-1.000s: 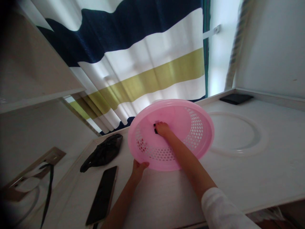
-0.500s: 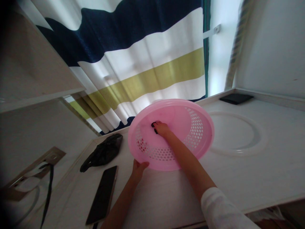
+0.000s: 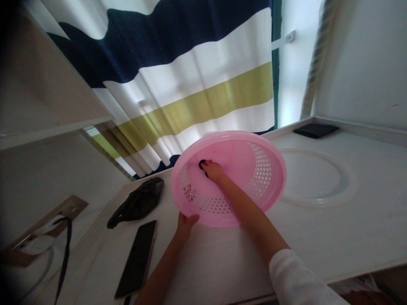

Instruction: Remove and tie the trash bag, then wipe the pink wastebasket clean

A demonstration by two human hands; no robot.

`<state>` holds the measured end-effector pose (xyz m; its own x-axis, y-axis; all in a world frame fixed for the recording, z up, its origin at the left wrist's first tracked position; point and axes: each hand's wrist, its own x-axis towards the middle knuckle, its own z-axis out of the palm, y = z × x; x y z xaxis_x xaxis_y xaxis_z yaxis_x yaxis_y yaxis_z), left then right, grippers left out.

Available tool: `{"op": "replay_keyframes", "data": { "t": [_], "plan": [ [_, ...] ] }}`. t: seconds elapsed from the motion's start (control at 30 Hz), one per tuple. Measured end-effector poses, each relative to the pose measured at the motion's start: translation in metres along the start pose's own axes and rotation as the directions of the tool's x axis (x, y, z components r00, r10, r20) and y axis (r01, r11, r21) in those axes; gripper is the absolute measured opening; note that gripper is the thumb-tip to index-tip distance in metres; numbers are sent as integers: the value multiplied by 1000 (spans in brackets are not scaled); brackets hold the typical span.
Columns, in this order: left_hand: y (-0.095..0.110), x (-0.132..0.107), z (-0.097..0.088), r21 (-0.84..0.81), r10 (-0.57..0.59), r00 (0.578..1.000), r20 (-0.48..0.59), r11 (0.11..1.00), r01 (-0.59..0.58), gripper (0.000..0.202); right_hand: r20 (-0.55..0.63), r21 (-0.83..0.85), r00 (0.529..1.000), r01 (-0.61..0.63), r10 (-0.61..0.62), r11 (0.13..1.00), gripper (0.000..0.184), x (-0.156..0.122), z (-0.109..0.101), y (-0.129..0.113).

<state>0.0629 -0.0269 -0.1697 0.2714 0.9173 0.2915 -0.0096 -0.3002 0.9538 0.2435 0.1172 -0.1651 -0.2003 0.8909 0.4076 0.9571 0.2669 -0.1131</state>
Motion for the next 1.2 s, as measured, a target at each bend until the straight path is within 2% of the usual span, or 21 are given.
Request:
{"op": "replay_keyframes", "data": {
  "t": [0.13, 0.3, 0.4, 0.47, 0.53, 0.6, 0.73, 0.8, 0.87, 1.07, 1.2],
  "plan": [
    [-4, -2, 0, 7, 5, 1000, -24, 1000, -5, 54, 29, -10, 999, -42, 43, 999, 35, -1, -7, -4],
    [-11, -3, -1, 47, 93, 995, -32, 995, -92, 59, 121, -43, 977, -170, 174, 985, 33, 1, -21, -6],
    [-11, -4, -1, 90, 150, 988, -45, 985, -145, 62, 147, -53, 964, -214, 219, 975, 43, 5, -40, -8],
    [-12, -5, -2, 135, 192, 980, -47, 974, -184, 63, 168, -68, 963, -201, 210, 977, 49, 6, -59, -10],
    [-14, -7, -2, 163, 219, 974, -65, 965, -206, 62, 193, -84, 970, -133, 147, 988, 48, 2, -82, -13],
    [-18, -9, -2, 150, 210, 974, -87, 969, -196, 59, 230, -58, 973, -3, 16, 998, 37, -8, -105, -17],
    [-25, -9, -2, 60, 152, 981, -124, 987, -146, 55, 348, 102, 889, 280, -298, 954, 26, -33, -133, -28],
    [-26, -9, -3, 50, 143, 979, -148, 989, -137, 52, 382, 128, 849, 341, -364, 931, 24, -42, -135, -34],
    [-25, -8, -4, 70, 152, 976, -158, 987, -143, 50, 400, 131, 831, 365, -386, 922, 25, -46, -132, -41],
    [-14, -7, -4, 75, 217, 970, -107, 975, -210, 55, 394, 119, 802, 439, -448, 891, 27, -47, -116, -57],
    [-12, -7, -6, 102, 213, 974, -81, 974, -204, 55, 389, 88, 807, 448, -444, 890, 26, -48, -112, -62]
  ]
}}
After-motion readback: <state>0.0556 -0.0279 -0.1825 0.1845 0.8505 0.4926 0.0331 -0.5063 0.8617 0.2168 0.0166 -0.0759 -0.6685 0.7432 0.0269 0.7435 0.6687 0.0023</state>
